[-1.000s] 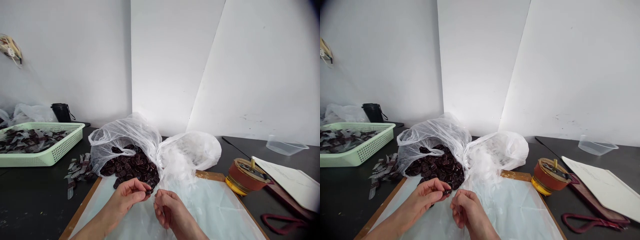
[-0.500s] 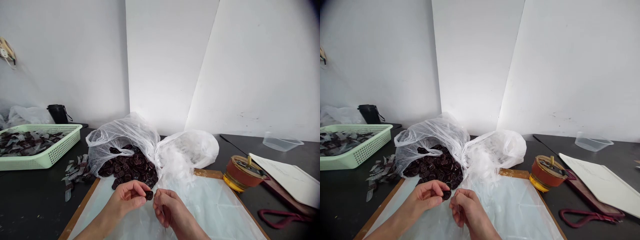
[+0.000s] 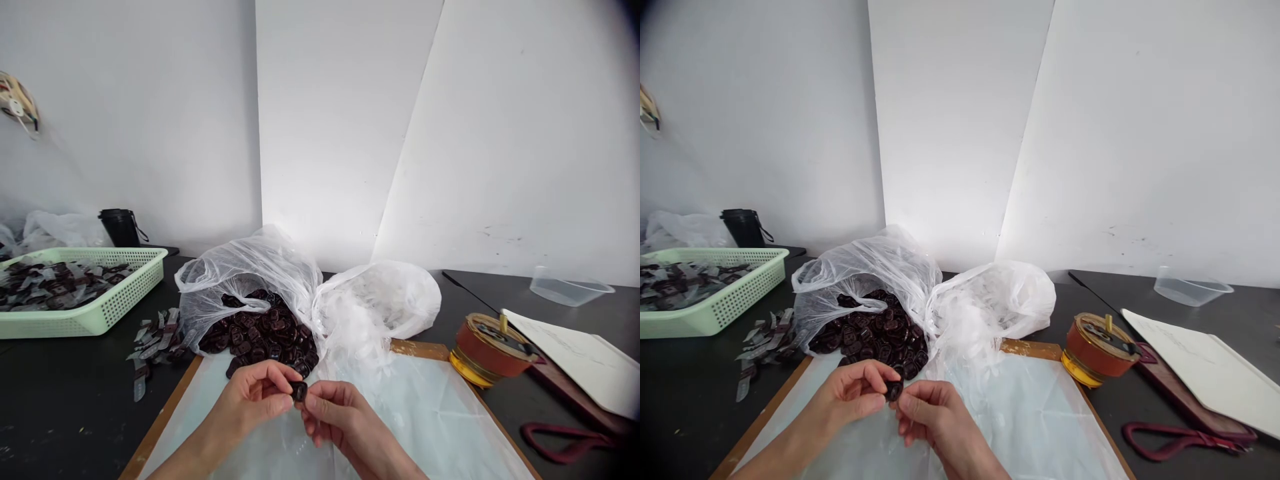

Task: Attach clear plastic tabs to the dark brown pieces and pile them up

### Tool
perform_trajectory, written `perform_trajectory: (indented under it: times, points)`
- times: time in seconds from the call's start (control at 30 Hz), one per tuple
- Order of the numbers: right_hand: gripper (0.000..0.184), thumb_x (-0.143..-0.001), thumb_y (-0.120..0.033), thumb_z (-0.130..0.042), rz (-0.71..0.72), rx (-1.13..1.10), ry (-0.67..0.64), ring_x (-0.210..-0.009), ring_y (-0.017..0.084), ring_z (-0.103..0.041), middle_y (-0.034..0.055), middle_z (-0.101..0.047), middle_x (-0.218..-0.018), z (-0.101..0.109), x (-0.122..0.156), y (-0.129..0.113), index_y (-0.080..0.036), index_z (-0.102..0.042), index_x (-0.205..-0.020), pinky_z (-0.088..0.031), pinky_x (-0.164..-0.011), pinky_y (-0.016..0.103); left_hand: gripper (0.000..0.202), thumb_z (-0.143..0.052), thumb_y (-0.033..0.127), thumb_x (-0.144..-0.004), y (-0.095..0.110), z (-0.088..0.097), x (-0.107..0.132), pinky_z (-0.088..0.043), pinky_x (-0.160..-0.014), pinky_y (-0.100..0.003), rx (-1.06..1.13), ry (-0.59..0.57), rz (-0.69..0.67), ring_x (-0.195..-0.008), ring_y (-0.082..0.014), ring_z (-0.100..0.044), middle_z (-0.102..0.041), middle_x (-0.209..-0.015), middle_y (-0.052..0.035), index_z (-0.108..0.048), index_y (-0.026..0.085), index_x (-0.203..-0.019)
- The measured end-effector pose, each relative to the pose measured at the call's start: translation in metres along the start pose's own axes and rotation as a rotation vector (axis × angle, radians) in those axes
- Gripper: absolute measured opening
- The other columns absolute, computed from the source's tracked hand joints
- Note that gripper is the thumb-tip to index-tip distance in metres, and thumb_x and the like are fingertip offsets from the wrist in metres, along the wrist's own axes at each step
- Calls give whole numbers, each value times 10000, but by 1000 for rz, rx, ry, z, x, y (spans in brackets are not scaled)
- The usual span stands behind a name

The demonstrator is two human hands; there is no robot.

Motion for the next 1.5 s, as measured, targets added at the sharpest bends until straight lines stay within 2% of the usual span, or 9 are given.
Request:
perform_trajectory:
  times: [0.1,0.27,0.37,0.53,0.7,0.93,1.07,1.27,1.5]
  points:
    - [246,-755,-324,-784,20,19,-10,-630,103,-558,33,-638,-686,4,0,0,-88,-731,-801,-422,-624,226,61,-750,186,-685,0,1,0,-476,-799,-337,-8,13,-5,-945,-252,-635,-726,-1031,-87,-690,190,-692]
    - [329,-670,-295,-856,72,-15,31,-612,120,-594,-16,-636,-673,6,-5,3,-158,-655,-892,-424,-573,228,55,-746,163,-699,-3,3,0,-474,-805,-325,-17,-15,-19,-941,-237,-637,-723,-1024,-70,-702,198,-701]
    - [370,-645,-320,-870,100,-24,30,-612,132,-614,-26,-641,-663,5,-7,4,-178,-610,-866,-445,-577,240,54,-745,164,-688,-5,3,-2,-479,-790,-328,-23,-18,-9,-925,-240,-644,-727,-992,-72,-700,194,-689]
    - [391,-621,-369,-877,63,39,50,-656,160,-656,-13,-666,-695,5,-8,4,-178,-608,-830,-494,-643,285,52,-744,167,-662,-6,2,-4,-477,-814,-347,-19,22,6,-934,-257,-647,-735,-981,-84,-697,188,-671]
    - [375,-622,-314,-881,64,-29,68,-655,151,-651,-9,-679,-710,6,-8,6,-175,-602,-831,-479,-646,273,61,-750,152,-659,-9,1,-5,-473,-817,-341,0,9,-20,-933,-251,-645,-736,-992,-85,-702,189,-664]
    - [295,-671,-217,-845,75,-169,28,-663,121,-620,-11,-659,-731,3,-8,8,-169,-609,-840,-438,-631,232,67,-747,146,-671,-10,-1,-4,-477,-840,-347,-11,11,-43,-932,-249,-647,-728,-1000,-86,-697,188,-661]
    - [258,-683,-192,-825,98,-145,43,-640,118,-606,-9,-660,-709,3,-8,7,-166,-603,-812,-424,-615,228,76,-718,124,-724,-9,-2,-2,-491,-820,-317,-48,-36,-72,-933,-230,-647,-707,-1049,-74,-702,196,-709]
    - [244,-684,-168,-814,104,-131,31,-640,119,-610,-16,-654,-711,6,-8,7,-165,-604,-808,-434,-609,226,99,-688,97,-751,-13,1,0,-506,-785,-289,-133,-38,-98,-912,-216,-659,-699,-1062,-71,-702,193,-730]
    - [340,-657,-300,-854,127,64,-3,-681,161,-660,19,-716,-761,10,-10,6,-178,-671,-915,-501,-663,282,122,-664,58,-729,-5,-2,1,-524,-798,-302,-218,-72,-94,-912,-223,-665,-696,-1021,-82,-698,173,-709]
Point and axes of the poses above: each hand's wrist, its own x-axis away from the middle knuckle, its own z-axis out of the back of the hand, y = z × x, the point moved 1 cm from there along -x, towards the middle knuckle
